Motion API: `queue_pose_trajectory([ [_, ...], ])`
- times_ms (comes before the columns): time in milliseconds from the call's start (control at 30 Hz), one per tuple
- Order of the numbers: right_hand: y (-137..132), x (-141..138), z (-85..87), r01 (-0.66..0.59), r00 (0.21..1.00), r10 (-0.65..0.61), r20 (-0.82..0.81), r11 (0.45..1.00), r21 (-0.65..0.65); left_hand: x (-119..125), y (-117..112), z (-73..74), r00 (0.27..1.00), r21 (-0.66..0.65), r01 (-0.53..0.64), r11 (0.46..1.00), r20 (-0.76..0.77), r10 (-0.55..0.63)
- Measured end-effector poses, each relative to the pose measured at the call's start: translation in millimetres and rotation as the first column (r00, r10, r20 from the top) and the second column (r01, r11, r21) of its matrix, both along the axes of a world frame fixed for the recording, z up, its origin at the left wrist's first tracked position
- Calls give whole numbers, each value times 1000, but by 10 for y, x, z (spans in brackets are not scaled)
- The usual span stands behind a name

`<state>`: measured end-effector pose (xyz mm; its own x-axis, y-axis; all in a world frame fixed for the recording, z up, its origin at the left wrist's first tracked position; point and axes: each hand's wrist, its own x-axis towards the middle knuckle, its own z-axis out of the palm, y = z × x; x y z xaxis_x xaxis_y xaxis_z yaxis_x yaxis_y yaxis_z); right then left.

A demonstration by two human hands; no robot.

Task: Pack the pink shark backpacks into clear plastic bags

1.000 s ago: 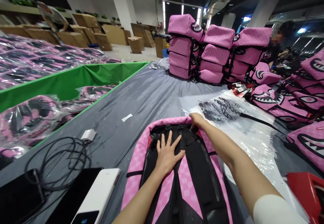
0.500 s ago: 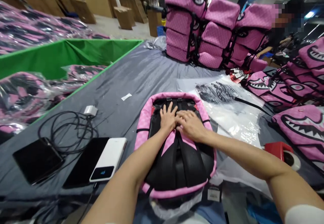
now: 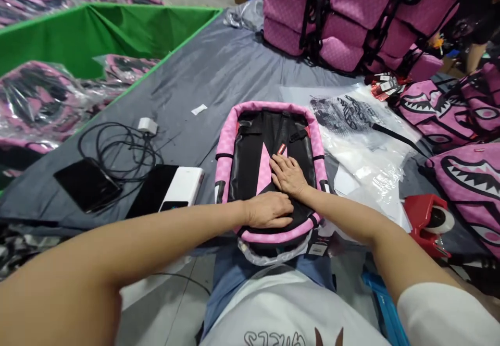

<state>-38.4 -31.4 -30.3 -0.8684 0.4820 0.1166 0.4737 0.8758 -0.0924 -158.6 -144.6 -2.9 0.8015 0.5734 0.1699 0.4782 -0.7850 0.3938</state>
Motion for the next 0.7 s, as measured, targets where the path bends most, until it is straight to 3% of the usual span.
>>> queue_pose_trajectory([
  [100,11,-2,52,34,996,-38,-78,998,-56,17,77,-262,999,78,9,997,-40,-6],
  [200,-24,28,193,30,981,-47,-186,995,-96,18,98,-391,991,90,-123,988,-44,128],
  [267,-118,70,345,-89,977,69,-204,992,-90,-8,91,-371,967,25,-255,967,-21,256],
  [300,-186,91,422,-221,963,204,-177,972,-80,-33,96,-339,950,-17,-313,950,-8,313],
  [333,-262,109,491,-391,917,380,-124,917,-77,-67,111,-299,933,-52,-359,932,5,360],
  [400,-412,131,577,-692,715,699,18,712,-119,-151,159,-220,913,-78,-405,911,20,408],
  [433,-475,135,587,-767,618,782,81,623,-152,-194,186,-190,903,-59,-428,902,20,429],
  [467,-525,134,573,-798,562,818,124,576,-180,-231,207,-171,884,-23,-467,884,14,468],
  [567,-592,119,415,-818,530,839,123,544,-186,-290,218,-199,757,106,-648,754,-15,653],
  [633,-578,103,258,-853,491,869,65,495,-165,-287,199,-267,665,164,-733,660,-29,746],
  [700,-532,86,107,-866,474,880,44,474,-158,-271,191,-331,621,166,-767,619,-45,782],
])
